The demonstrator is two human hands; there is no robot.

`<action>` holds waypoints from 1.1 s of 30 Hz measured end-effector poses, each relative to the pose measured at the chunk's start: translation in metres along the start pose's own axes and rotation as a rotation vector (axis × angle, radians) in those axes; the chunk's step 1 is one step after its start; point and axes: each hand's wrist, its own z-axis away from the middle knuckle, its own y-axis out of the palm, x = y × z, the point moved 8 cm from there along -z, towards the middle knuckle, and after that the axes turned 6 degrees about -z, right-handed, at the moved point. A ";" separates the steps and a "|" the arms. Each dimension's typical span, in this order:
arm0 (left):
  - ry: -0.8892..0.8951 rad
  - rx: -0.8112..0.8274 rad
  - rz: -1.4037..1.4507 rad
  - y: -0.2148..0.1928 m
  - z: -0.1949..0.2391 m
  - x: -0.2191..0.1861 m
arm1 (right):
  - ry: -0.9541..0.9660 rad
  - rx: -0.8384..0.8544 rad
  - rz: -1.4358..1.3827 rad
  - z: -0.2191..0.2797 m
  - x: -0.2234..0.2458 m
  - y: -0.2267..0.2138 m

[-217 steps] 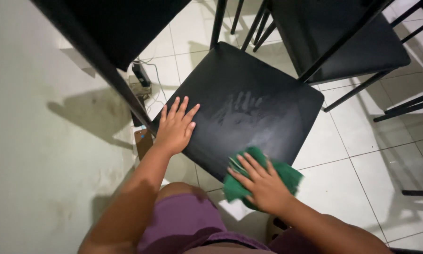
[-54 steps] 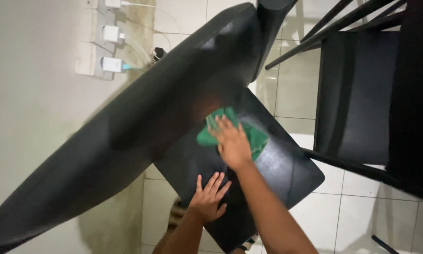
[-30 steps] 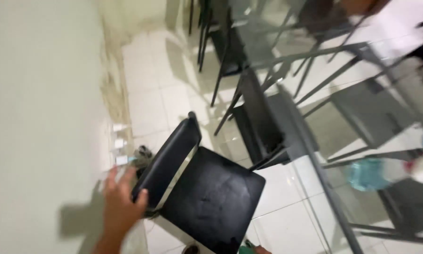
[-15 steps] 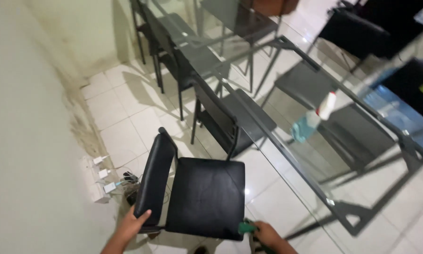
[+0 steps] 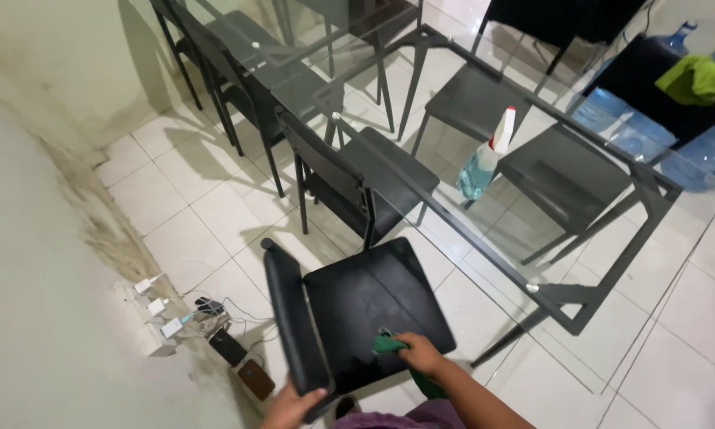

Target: The person cleans chairs around a glass table by wiping their seats and backrests with a cloth and spraying them with a spray bottle.

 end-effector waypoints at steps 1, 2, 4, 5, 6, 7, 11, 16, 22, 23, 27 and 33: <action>0.027 0.054 0.006 0.017 -0.002 -0.002 | 0.017 -0.007 -0.015 0.000 -0.004 0.001; 0.052 0.123 -0.060 0.034 -0.004 -0.005 | -0.071 -0.029 -0.012 0.000 0.002 0.002; 0.015 0.248 -0.210 0.072 -0.013 -0.006 | -0.243 -0.077 -0.006 0.002 0.012 0.001; -0.045 0.306 -0.297 0.094 -0.018 -0.005 | -0.259 -0.108 -0.047 0.005 0.008 -0.003; 0.051 0.283 -0.246 0.115 -0.023 -0.023 | -0.273 -0.133 -0.085 0.007 0.005 -0.007; 0.146 0.261 -0.194 0.136 -0.027 -0.043 | -0.286 -0.159 -0.123 0.009 0.003 -0.012; 0.036 0.304 -0.166 0.198 -0.045 -0.091 | -0.274 -0.242 -0.301 0.032 -0.023 -0.046; 0.126 0.210 -0.010 0.267 -0.068 -0.126 | -0.344 -0.412 -0.257 0.088 0.004 -0.100; 0.115 0.226 -0.201 0.347 -0.101 -0.144 | -0.489 -0.801 0.043 0.174 0.074 -0.170; 0.072 0.264 -0.130 0.363 -0.105 -0.144 | -0.459 -0.829 0.002 0.187 0.079 -0.178; 0.041 0.265 -0.052 0.409 -0.134 -0.157 | -0.448 -0.926 -0.032 0.221 0.100 -0.215; 0.070 0.176 0.043 0.415 -0.146 -0.189 | -0.403 -0.933 -0.108 0.236 0.105 -0.242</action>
